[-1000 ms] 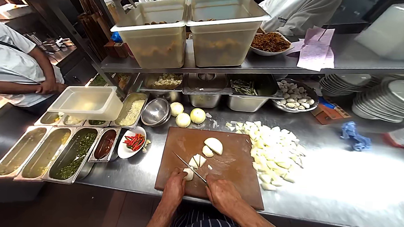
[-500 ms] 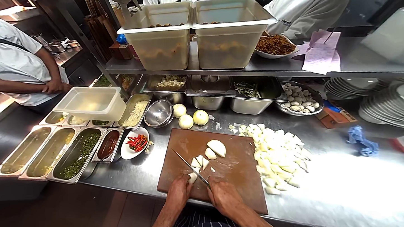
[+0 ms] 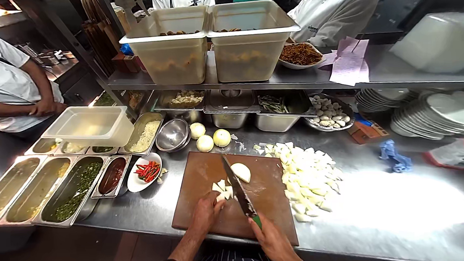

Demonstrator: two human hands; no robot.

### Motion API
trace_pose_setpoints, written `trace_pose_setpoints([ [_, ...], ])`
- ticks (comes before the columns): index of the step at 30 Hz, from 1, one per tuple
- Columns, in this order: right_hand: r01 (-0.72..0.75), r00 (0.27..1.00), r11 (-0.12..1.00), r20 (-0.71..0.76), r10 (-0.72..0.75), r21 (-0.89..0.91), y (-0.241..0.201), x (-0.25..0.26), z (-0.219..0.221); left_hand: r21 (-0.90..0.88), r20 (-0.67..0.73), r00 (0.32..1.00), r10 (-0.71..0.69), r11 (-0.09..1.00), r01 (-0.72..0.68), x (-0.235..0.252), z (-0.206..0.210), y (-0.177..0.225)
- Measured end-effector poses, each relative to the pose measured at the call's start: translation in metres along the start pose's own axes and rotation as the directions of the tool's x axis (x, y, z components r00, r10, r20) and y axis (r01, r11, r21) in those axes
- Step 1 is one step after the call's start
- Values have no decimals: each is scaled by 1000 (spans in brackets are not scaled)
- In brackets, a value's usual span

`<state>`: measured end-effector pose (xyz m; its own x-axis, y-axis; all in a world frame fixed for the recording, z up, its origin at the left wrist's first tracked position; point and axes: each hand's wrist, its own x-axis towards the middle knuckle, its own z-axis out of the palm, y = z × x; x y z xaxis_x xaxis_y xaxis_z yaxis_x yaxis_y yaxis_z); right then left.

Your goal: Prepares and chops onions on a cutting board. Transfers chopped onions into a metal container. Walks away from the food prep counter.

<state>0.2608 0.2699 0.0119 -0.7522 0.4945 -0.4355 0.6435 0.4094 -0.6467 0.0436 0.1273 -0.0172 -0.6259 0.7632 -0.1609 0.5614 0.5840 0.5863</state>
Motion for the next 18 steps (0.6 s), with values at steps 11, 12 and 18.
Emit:
trace_pose_setpoints([
  [11,-13,961,980,275,-43,198,85,-64,-63,224,503,833,229,897,-381,127,-16,42],
  [12,70,940,993,326,-99,100,80,-61,-61,186,495,846,200,926,-328,128,-28,36],
  [18,260,863,960,470,-184,-102,26,-10,-21,-681,403,911,91,695,232,80,-89,-14],
])
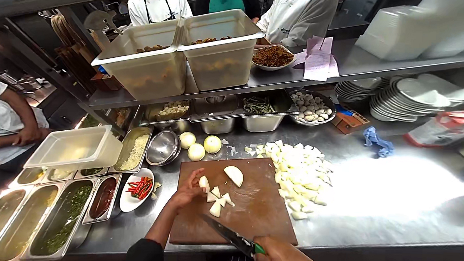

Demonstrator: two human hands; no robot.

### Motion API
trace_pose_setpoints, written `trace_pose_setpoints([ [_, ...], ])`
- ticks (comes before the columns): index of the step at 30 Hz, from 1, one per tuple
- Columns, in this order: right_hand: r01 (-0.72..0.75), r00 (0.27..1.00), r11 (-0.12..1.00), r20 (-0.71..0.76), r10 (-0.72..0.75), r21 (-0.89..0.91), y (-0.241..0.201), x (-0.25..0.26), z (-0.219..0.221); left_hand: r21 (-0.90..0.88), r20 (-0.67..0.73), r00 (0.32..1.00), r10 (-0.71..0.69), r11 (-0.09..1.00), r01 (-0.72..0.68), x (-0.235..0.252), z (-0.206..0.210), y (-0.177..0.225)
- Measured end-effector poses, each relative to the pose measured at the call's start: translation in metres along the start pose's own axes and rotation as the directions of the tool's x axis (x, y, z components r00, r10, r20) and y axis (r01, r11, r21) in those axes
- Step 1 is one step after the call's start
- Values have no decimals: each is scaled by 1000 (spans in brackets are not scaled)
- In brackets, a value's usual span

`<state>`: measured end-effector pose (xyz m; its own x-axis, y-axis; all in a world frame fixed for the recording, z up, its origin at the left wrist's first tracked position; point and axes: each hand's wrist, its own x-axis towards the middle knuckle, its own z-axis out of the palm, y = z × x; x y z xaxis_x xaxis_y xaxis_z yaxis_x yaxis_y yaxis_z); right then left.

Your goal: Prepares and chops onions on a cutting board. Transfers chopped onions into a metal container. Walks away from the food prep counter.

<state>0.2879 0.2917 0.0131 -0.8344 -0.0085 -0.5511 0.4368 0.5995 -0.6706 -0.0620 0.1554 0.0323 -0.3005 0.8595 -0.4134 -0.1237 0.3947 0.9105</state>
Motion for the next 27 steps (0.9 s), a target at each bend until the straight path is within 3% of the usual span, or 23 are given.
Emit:
trace_pose_setpoints([
  [2,-87,995,995,-40,89,51,-9,20,-6,-192,-3,999,44,980,-44,-23,6,-15],
  [4,-195,978,974,-55,203,115,-15,27,-16,-208,-109,991,84,973,-105,-34,22,-33],
  [5,-237,967,961,-64,248,144,-16,28,-20,-127,-183,978,99,984,-123,-36,31,-44],
  [7,-288,949,947,-93,302,144,-17,28,-23,263,-309,943,127,964,-44,-37,45,-71],
  [9,-292,945,955,-139,296,49,-23,26,-23,576,-350,904,245,818,1,-42,53,-100],
  [11,-283,946,955,-195,261,-94,-35,25,-22,690,-353,837,419,720,-69,-51,58,-114],
  [13,-267,949,940,-228,218,-213,-52,25,-20,716,-365,796,484,692,-92,-57,60,-116],
  [16,-242,964,905,-194,183,-350,-84,26,-29,738,-353,799,486,670,-81,-58,59,-111],
  [22,-370,921,808,-63,386,-459,-147,10,-56,729,-324,818,475,676,-103,-51,55,-102],
  [24,-364,922,825,-44,384,-433,-141,25,-54,725,-324,812,486,679,-117,-51,54,-105],
  [27,-302,953,888,-128,275,-347,-91,70,-23,726,-335,814,475,681,-99,-54,58,-108],
])
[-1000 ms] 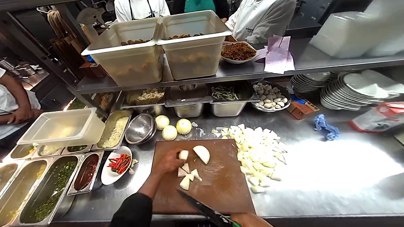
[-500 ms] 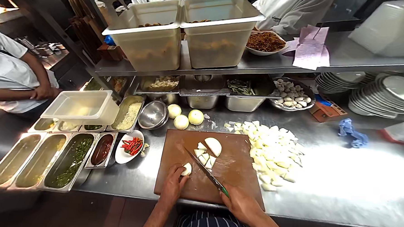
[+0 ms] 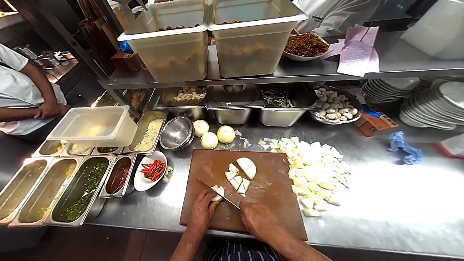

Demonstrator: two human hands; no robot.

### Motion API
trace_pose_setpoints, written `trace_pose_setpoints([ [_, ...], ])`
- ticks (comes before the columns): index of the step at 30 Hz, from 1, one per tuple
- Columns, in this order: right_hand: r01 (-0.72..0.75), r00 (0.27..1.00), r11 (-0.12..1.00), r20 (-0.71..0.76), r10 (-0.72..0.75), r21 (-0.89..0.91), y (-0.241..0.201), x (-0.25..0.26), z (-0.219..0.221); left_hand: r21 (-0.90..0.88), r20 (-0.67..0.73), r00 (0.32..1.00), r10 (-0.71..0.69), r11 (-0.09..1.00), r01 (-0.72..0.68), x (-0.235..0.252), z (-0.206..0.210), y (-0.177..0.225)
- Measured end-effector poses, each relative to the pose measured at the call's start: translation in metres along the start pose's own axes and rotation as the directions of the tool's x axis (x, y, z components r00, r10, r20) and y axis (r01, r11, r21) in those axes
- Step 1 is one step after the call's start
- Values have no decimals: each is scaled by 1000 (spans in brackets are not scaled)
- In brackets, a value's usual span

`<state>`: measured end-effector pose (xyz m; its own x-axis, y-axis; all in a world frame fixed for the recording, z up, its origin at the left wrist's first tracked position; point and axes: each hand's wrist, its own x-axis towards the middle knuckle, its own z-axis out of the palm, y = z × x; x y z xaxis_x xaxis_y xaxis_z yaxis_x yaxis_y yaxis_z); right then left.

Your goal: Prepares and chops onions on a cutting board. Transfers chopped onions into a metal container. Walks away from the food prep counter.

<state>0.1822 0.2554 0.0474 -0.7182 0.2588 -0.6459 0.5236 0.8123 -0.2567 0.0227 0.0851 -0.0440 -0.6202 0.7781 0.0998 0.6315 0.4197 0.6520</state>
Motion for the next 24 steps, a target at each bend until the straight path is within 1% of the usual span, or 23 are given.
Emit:
trace_pose_setpoints([
  [2,67,993,996,-102,-62,55,13,18,20,34,19,1000,-15,999,14,-4,2,3],
  [4,101,983,991,-160,-85,92,16,13,22,79,32,999,-18,997,16,-9,2,5],
  [5,99,983,990,-167,-82,98,14,4,18,103,34,999,-19,995,15,-10,3,7],
  [7,78,990,995,-119,-70,59,6,-20,-3,149,47,998,-34,988,27,-8,4,11],
  [9,37,999,999,-6,-37,-8,-7,-42,-26,170,76,995,-66,984,53,-5,3,15],
  [11,-11,995,999,96,15,-40,-15,-43,-37,168,63,997,-55,985,43,-3,4,15],
  [13,-15,995,1000,98,15,-1,-14,-19,-16,173,48,998,-49,984,40,-9,7,14],
  [14,11,999,1000,53,-12,27,-10,-3,3,176,58,996,-67,983,56,-12,7,16],
  [16,90,994,992,-74,-84,86,2,19,26,174,37,995,-92,981,84,-12,7,18],
  [18,147,980,970,-160,-116,195,16,18,38,188,14,991,-132,974,127,-15,-1,15],
  [20,140,970,929,-234,-60,344,39,6,44,280,56,980,-191,945,168,0,-15,8],
  [21,124,964,898,-265,-8,423,52,-2,47,350,83,980,-180,926,141,10,-16,-1],
  [22,106,959,852,-278,48,512,65,-12,52,406,121,982,-146,910,85,19,-14,-9],
  [23,87,955,793,-278,106,603,77,-20,57,434,184,976,-120,900,28,28,-11,-11],
  [24,79,947,727,-279,159,682,90,-27,61,420,259,961,-97,907,-22,39,-8,-7],
])
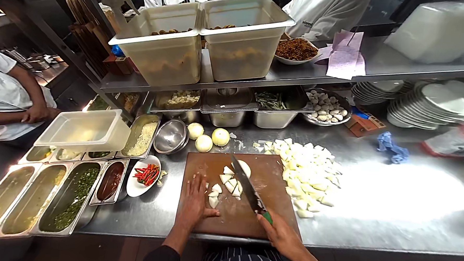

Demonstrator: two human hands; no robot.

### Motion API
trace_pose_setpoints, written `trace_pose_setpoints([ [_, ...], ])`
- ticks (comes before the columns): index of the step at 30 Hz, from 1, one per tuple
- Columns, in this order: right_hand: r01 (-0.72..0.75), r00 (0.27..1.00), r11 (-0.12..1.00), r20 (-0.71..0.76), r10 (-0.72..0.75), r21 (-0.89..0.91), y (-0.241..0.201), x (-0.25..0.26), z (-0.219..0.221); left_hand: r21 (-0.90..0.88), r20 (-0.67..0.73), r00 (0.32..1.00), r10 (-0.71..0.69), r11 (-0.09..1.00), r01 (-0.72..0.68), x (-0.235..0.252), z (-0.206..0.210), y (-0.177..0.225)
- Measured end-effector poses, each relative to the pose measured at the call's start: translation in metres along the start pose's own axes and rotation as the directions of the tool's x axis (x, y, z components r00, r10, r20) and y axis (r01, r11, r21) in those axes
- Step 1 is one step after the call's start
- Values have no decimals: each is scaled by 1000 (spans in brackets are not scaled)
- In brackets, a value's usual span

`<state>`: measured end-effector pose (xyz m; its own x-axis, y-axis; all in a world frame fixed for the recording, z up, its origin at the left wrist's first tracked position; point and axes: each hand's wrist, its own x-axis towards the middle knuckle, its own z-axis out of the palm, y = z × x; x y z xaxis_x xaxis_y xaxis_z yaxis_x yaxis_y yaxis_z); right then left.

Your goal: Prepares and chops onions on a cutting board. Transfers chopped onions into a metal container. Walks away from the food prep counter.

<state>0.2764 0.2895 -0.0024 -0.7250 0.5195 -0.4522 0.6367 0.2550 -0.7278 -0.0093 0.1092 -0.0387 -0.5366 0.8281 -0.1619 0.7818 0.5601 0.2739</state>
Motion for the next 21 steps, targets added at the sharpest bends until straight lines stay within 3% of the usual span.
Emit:
trace_pose_setpoints([
  [3,-75,991,969,-93,99,236,25,-19,-18,-46,74,987,140,989,-137,36,5,27],
  [7,-139,964,924,-162,208,357,55,-51,-26,-109,49,964,260,961,-254,73,17,62],
  [11,-180,951,934,-187,245,310,77,-72,-26,-205,-50,952,301,930,-305,83,35,91],
  [17,-248,934,956,-224,279,159,97,-81,-28,-159,-146,941,304,932,-325,105,66,158],
  [21,-259,910,939,-268,315,226,100,-75,-41,-246,-227,940,253,920,-306,118,87,221],
])
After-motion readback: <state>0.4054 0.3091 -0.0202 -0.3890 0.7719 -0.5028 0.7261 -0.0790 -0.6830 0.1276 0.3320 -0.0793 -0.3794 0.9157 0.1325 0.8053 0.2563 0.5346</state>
